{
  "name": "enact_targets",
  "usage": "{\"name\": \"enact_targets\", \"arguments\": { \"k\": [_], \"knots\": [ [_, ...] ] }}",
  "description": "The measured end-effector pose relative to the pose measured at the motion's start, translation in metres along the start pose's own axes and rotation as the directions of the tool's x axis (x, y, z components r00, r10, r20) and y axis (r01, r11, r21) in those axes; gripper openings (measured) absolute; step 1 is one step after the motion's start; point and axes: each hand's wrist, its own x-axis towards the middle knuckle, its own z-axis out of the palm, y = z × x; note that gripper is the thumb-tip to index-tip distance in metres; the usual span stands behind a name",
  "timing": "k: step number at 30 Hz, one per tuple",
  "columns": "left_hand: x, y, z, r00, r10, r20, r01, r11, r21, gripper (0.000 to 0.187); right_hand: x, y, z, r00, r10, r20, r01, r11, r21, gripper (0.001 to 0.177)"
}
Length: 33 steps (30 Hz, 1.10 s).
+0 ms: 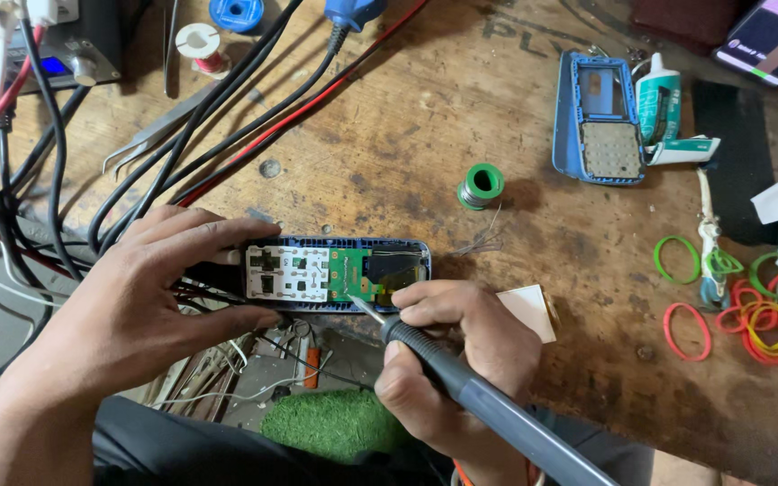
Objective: The person uses a metal spudger and a soldering iron to work on a disassembled mobile phone's motherboard. They remove the battery, apply solder to the battery connector, and then solder components on the phone's circuit board.
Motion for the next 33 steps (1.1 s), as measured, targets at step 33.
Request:
{"name": "enact_targets", "arguments": {
  "k": [33],
  "knots": [
    [0.006, 0.026, -0.007, 0.999, -0.044, -0.002, 0.044, 0.995, -0.093, 0.061, -0.002, -0.010, 0.007, 0.973, -0.229, -0.014, 0.220, 0.949, -0.224, 0.036]
  ]
}}
